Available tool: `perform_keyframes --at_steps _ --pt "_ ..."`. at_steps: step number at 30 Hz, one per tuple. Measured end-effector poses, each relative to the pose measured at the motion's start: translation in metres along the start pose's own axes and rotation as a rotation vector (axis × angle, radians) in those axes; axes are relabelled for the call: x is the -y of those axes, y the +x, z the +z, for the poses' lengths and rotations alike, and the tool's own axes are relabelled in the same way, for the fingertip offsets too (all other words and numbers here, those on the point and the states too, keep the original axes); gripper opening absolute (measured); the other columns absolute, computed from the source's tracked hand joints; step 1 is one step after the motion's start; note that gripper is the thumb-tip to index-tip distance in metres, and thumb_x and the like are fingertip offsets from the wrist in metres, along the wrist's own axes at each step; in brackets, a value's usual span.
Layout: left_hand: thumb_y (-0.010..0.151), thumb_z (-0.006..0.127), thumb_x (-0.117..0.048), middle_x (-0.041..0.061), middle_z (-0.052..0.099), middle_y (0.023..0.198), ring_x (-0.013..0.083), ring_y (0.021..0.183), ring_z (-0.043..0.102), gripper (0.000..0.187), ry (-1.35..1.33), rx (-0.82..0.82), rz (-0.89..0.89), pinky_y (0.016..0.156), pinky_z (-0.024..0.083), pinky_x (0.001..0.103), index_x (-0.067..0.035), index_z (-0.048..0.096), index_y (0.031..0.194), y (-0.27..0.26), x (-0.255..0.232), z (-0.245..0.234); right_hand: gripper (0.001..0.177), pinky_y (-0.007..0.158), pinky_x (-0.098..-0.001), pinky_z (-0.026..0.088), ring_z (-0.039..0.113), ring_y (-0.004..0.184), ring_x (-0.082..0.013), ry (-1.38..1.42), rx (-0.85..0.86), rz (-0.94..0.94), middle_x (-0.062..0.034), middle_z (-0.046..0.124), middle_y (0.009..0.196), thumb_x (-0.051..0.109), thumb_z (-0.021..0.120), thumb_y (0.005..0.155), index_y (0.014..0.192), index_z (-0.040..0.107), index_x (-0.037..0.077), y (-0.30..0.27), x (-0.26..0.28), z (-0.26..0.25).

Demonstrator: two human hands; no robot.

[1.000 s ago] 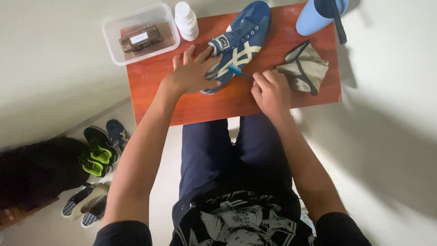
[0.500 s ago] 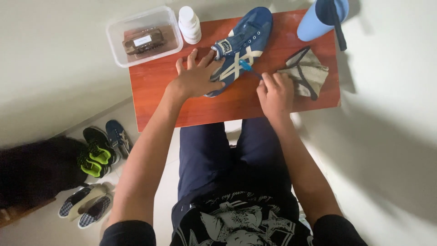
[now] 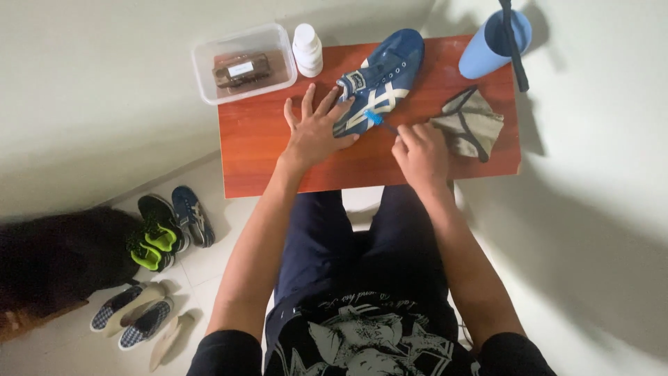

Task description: Cleaning a blue sneaker by scrubbing it with a brush and wiping it with a cloth on a small wooden table.

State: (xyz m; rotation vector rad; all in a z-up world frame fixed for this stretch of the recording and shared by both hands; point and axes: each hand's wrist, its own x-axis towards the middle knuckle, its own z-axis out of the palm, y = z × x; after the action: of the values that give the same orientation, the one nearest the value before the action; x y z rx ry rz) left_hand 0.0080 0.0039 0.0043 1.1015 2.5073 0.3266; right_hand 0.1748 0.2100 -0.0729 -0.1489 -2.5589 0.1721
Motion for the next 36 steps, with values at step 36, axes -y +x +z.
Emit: perform_keyframes --at_steps 36 --pt "0.092 0.06 -0.065 0.0 0.025 0.17 0.0362 0.158 0.002 0.074 -0.053 -0.002 -0.024 0.114 -0.006 0.077 -0.041 0.036 0.158 0.003 0.003 0.01 0.009 0.066 -0.0375 0.047 0.06 0.069 -0.0285 -0.07 -0.02 0.21 -0.0069 0.055 0.078 0.016 0.063 0.101 0.103 0.069 0.009 0.011 0.014 -0.029"
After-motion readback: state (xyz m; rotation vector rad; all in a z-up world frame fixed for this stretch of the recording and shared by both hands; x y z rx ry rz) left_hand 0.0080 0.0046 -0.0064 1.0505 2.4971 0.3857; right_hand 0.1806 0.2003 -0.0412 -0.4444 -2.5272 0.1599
